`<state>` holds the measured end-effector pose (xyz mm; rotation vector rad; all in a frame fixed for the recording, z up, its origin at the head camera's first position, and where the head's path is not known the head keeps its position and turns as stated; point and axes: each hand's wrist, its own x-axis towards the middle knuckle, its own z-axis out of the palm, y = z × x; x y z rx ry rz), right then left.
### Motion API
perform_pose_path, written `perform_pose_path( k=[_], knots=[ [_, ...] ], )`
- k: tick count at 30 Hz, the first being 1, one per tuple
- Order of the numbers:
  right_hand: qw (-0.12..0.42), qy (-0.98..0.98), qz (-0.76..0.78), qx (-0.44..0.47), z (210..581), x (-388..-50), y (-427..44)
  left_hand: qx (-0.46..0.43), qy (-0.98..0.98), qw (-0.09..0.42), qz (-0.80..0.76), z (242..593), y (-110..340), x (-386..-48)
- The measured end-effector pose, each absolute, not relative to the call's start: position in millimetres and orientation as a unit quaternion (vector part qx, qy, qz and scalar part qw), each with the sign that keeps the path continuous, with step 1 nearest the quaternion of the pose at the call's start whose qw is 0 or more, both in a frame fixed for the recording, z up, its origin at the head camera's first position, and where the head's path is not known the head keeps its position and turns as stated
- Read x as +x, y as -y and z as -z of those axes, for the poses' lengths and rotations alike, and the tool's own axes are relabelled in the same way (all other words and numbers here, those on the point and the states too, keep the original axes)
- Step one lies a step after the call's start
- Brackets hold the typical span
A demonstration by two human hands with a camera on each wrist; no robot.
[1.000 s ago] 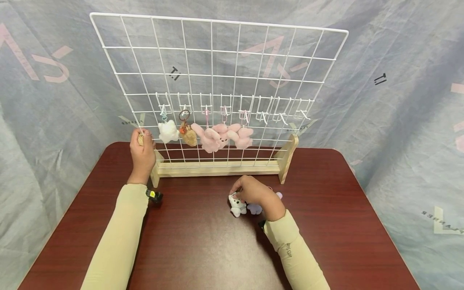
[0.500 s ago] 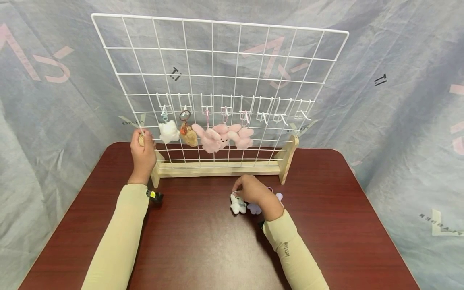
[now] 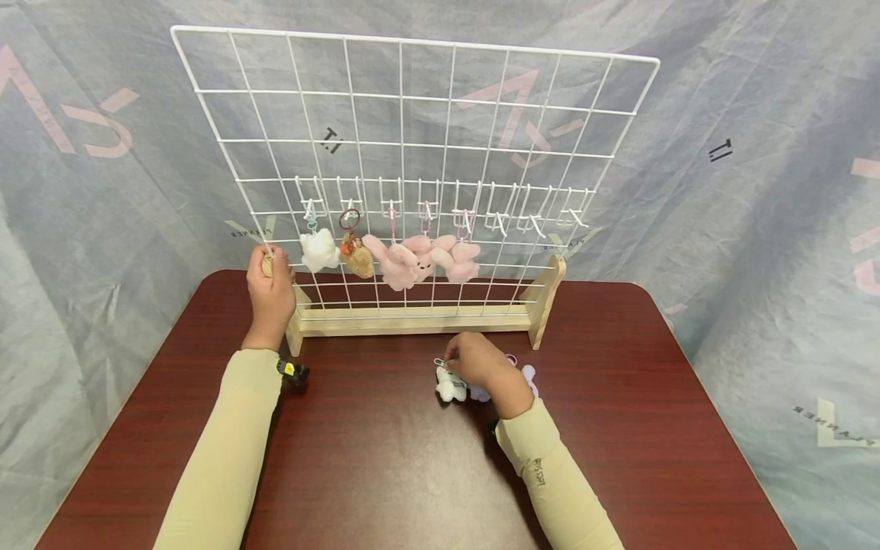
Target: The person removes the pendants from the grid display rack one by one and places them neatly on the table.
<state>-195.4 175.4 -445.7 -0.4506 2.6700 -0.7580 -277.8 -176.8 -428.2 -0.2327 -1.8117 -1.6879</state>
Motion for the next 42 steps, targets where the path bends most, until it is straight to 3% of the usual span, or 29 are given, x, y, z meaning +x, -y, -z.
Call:
perform_pose_path(
  k=[7, 11, 15, 22, 27, 35, 42],
  knots=[
    [0.146, -0.939, 0.265, -0.161, 444.7, -194.0, -174.8, -0.091, 0.683, 0.324, 0.648, 434.9, 180.1, -283.7],
    [0.096, -0.942, 0.281, -0.157, 440.3, -192.5, -172.5, -0.093, 0.685, 0.324, 0.646, 443.5, 184.2, -290.2],
    [0.007, -0.937, 0.32, -0.138, 434.4, -191.2, -168.7, -0.101, 0.686, 0.322, 0.645, 445.1, 186.1, -291.0],
    [-0.217, -0.882, 0.41, -0.081, 425.5, -193.3, -159.7, -0.105, 0.688, 0.32, 0.642, 443.6, 186.3, -289.8],
    [-0.325, -0.837, 0.434, -0.079, 418.4, -199.6, -153.6, -0.101, 0.689, 0.321, 0.642, 442.8, 185.3, -288.8],
    [-0.384, -0.807, 0.442, -0.08, 407.5, -210.2, -140.2, -0.095, 0.686, 0.323, 0.645, 440.7, 183.4, -287.2],
    [-0.388, -0.805, 0.439, -0.09, 405.4, -219.2, -135.8, -0.102, 0.687, 0.323, 0.643, 441.4, 184.2, -287.6]
  ],
)
